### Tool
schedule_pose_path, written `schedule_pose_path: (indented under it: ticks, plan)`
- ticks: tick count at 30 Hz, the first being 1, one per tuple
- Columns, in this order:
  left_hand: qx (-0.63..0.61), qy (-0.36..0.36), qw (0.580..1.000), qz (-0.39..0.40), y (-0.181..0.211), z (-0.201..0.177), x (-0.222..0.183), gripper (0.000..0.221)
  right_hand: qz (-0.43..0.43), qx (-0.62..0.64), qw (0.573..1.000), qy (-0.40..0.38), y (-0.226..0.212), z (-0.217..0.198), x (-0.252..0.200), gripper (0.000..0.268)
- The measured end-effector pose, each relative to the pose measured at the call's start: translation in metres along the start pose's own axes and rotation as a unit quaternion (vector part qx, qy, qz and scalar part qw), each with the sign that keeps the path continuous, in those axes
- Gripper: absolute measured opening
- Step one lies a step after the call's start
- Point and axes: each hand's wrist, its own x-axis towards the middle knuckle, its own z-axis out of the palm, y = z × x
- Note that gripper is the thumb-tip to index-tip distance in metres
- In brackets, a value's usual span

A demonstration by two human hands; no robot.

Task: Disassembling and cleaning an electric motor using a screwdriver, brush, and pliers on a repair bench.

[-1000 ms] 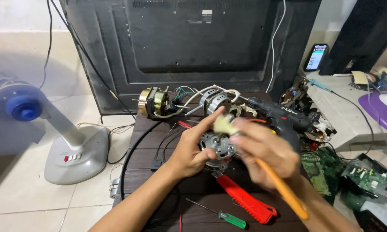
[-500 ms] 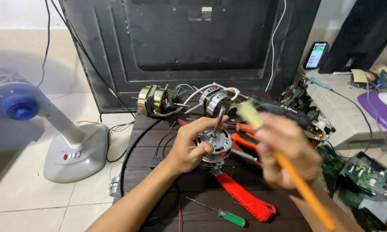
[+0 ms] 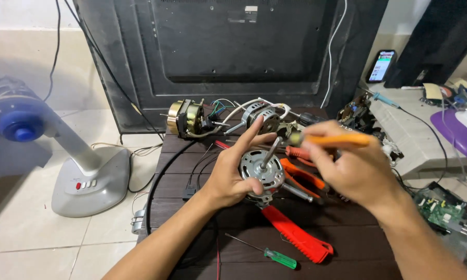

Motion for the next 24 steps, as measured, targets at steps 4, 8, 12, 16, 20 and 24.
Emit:
schedule_pose_path:
  ticks: [4, 8, 12, 16, 20, 24]
  plan:
    - [-0.022, -0.012, 1.0, -0.004, 0.001, 0.0, -0.001, 0.132, 0.054, 0.281, 0.958, -0.006, 0.001, 0.0, -0.011, 0.023]
    - [-0.027, 0.0, 1.0, -0.005, 0.002, 0.0, -0.001, 0.148, -0.091, 0.042, 0.995, -0.006, -0.003, 0.002, 0.001, 0.018]
    - [-0.039, 0.006, 0.999, -0.003, 0.003, -0.001, -0.001, 0.151, -0.09, 0.293, 0.949, -0.073, -0.001, -0.001, -0.012, 0.025]
    - [-0.067, 0.011, 0.997, -0.019, 0.0, -0.001, -0.002, 0.155, -0.16, -0.034, 0.985, -0.048, 0.002, -0.007, 0.009, 0.031]
    - [-0.03, 0.024, 0.999, -0.003, -0.002, -0.002, 0.0, 0.155, -0.155, 0.187, 0.966, -0.093, -0.012, -0.019, 0.009, 0.026]
    - [-0.027, 0.032, 0.999, -0.014, -0.002, -0.001, -0.001, 0.15, -0.101, 0.101, 0.971, -0.192, -0.003, -0.015, 0.022, 0.021]
